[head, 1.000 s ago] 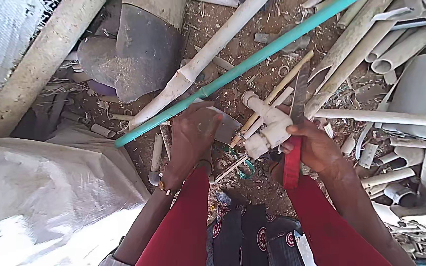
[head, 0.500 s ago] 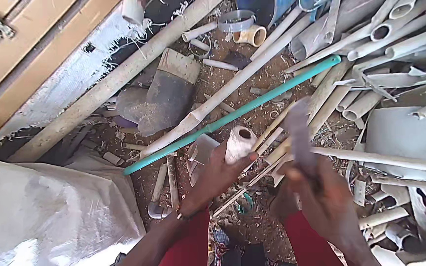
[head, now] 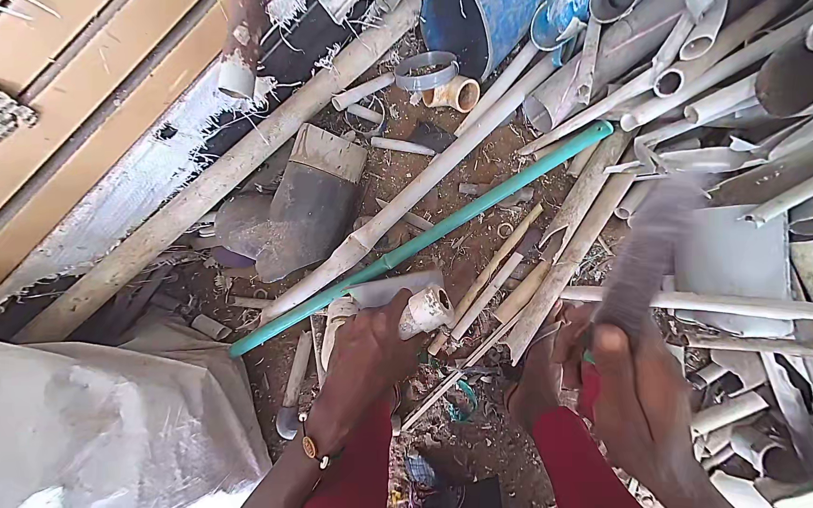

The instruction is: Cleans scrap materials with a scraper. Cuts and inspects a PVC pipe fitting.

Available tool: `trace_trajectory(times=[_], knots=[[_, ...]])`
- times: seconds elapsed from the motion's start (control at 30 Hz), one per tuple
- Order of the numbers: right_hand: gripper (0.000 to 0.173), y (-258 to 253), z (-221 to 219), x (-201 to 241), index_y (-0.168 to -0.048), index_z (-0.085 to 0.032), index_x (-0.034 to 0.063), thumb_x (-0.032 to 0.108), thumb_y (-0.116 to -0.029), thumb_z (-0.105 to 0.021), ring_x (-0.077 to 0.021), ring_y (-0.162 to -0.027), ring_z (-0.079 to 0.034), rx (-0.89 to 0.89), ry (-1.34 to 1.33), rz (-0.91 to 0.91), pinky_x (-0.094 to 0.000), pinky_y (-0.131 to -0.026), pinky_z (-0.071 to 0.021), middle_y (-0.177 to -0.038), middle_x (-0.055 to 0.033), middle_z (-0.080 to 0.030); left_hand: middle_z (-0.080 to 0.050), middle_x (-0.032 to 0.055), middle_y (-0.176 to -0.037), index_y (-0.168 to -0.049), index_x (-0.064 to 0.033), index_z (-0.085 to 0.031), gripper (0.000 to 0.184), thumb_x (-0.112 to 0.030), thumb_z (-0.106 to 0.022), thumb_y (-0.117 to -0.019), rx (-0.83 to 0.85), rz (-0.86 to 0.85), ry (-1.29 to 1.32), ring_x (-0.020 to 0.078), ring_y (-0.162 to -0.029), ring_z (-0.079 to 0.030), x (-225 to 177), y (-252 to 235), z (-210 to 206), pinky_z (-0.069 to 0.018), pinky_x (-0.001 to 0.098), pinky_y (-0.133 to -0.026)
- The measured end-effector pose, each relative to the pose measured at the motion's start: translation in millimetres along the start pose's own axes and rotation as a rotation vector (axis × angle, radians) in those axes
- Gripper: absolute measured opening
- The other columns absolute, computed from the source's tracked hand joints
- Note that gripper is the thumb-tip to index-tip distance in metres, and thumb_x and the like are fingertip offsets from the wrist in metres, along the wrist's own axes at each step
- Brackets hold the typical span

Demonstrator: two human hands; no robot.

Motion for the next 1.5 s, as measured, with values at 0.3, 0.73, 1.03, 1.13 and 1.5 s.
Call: trace_trajectory(times=[0.3,0.73,1.03,1.13,1.5], knots=[[0.051,8,-35,-16,-0.113,-0.057,0.0033,0.046,-0.1122,-0.029,-0.0063,-0.05,-0.059,0.125,0.018,0.02,-0.0253,-0.043,-0.0504,-0.071,0.0004,-0.065,-0.071,0.0229,-0.095,-0.13,-0.0093,-0.063,0.049,-0.041,-0.071,-0.0937,0.249,0.2,-0.088,0.0456,-0.091,-0.07,8,-8,-3,-0.0539,0.0597,-0.075],[0.051,8,-68,-25,-0.113,-0.056,0.0056,0.047,-0.1111,-0.026,-0.0093,-0.045,-0.055,0.389,0.139,-0.017,-0.0288,-0.043,-0.0496,-0.059,0.003,-0.054,-0.07,0.0198,-0.088,-0.131,-0.0035,-0.059,0.066,-0.061,-0.057,-0.0972,0.13,0.175,-0.047,0.0424,-0.085,-0.071,13,2,-5,-0.0548,0.0564,-0.073],[0.037,7,-91,-16,-0.126,-0.055,-0.0012,0.025,-0.1095,-0.037,-0.0238,-0.049,-0.059,0.517,0.311,-0.052,-0.0403,-0.049,-0.0514,-0.057,-0.0046,-0.053,-0.065,0.023,-0.121,-0.146,-0.0011,-0.046,0.06,-0.047,-0.043,-0.1082,0.346,0.07,0.106,0.0394,-0.106,-0.068,7,7,-36,-0.0537,0.0531,-0.09],[0.038,10,-94,-14,-0.122,-0.056,-0.0012,0.028,-0.1099,-0.035,-0.0198,-0.048,-0.059,0.479,0.292,-0.002,-0.036,-0.046,-0.0508,-0.057,-0.0019,-0.053,-0.069,0.0198,-0.117,-0.143,-0.0064,-0.054,0.057,-0.047,-0.054,-0.104,0.31,0.047,0.125,0.0375,-0.102,-0.07,9,7,-36,-0.0551,0.0525,-0.087],[0.032,20,-113,-14,-0.13,-0.049,-0.001,0.023,-0.1107,-0.039,-0.0357,-0.067,-0.069,0.851,0.416,-0.188,-0.0482,-0.062,-0.0555,-0.069,-0.0127,-0.061,-0.073,0.0164,-0.114,-0.134,-0.0081,-0.066,0.058,-0.047,-0.074,-0.0916,0.324,0.167,0.29,0.0337,-0.11,-0.068,14,7,-33,-0.0489,0.0537,-0.098]])
Point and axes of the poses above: each hand's wrist, its own y-axis away from the middle knuckle, its own z-axis out of the back of the hand, x = y × z, the point moved 5 cm from there along -y, towards the middle knuckle
